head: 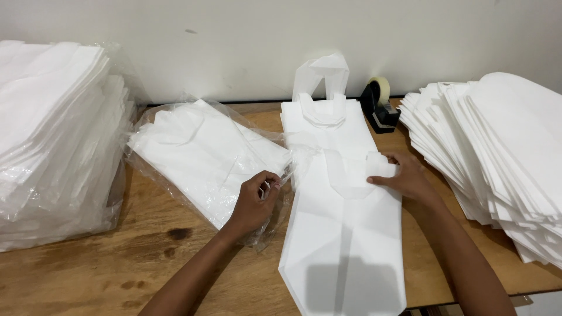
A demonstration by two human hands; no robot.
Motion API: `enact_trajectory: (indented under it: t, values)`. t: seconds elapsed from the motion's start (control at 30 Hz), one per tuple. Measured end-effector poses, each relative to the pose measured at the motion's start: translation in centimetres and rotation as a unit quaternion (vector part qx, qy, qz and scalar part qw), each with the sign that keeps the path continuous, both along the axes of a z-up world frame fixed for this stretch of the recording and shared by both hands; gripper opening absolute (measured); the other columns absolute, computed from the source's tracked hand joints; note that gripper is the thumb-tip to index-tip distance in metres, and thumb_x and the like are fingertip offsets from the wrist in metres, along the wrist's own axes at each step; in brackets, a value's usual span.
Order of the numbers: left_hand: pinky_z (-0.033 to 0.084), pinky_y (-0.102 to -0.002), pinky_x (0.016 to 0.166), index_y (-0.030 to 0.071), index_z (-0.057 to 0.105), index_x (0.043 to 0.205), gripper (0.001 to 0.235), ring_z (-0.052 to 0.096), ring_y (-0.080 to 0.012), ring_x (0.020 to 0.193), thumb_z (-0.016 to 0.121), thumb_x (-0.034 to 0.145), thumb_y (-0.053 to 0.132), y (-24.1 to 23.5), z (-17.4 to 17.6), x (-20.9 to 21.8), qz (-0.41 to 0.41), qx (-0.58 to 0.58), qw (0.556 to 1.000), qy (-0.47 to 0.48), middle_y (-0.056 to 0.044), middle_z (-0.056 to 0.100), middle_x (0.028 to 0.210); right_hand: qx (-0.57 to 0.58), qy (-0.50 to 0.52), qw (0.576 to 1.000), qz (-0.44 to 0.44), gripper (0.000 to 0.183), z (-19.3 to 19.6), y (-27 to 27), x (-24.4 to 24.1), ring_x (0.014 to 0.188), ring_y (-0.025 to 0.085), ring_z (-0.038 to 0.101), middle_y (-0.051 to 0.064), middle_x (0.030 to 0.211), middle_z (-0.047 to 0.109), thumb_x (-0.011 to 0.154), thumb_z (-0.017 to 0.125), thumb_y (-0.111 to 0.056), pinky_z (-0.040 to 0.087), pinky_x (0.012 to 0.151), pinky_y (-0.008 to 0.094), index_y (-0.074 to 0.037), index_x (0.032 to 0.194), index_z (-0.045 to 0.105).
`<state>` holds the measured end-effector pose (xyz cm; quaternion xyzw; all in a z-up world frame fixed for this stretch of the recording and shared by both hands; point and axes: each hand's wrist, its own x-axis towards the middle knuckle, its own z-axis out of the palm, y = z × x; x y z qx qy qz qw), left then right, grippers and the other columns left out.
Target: Folding white non-woven bags and inserting them into clear plastic packaging sleeves on a wooden work surface.
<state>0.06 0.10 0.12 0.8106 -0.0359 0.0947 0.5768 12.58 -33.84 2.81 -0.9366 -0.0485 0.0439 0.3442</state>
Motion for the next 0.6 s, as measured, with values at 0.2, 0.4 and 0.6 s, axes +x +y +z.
enact_trajectory:
  t: [0.2, 0.4, 0.6]
  values:
    - [0.045, -0.031, 0.067, 0.006, 0.066, 0.098, 0.012, 0.052, -0.0166, 0.073, 0.057, 0.093, 0.011, 0.1, -0.7, 0.0, 0.017, -0.023, 0.999, -0.033, -0.009, 0.061, 0.081, 0.101, 0.082, 0.991, 0.01, 0.05, -1.2, -3.0, 0.5, 0.091, 0.028, 0.062, 0.016, 0.096, 0.072, 0.065, 0.096, -0.016, 0.052, 0.08, 0.042, 0.003, 0.106, 0.074]
    - [0.043, -0.03, 0.063, 0.007, 0.065, 0.098, 0.01, 0.045, -0.0132, 0.064, 0.055, 0.095, 0.008, 0.4, 0.5, 0.2, 0.101, -0.075, 0.979, -0.162, -0.005, 0.054, 0.072, 0.177, 0.04, 0.981, 0.064, 0.024, 2.2, -1.8, -2.0, 0.078, 0.021, 0.061, 0.012, 0.086, 0.076, 0.07, 0.089, -0.003, 0.052, 0.074, 0.037, -0.001, 0.092, 0.081]
    - [0.044, -0.029, 0.062, 0.007, 0.064, 0.1, 0.009, 0.045, -0.0119, 0.064, 0.056, 0.098, 0.011, 1.5, -0.1, 0.9, 0.117, -0.088, 0.96, -0.24, -0.005, 0.055, 0.075, 0.217, 0.062, 0.967, 0.115, 0.026, 1.6, -1.5, -1.2, 0.074, 0.017, 0.065, 0.01, 0.085, 0.079, 0.067, 0.091, -0.003, 0.055, 0.072, 0.035, -0.004, 0.092, 0.083]
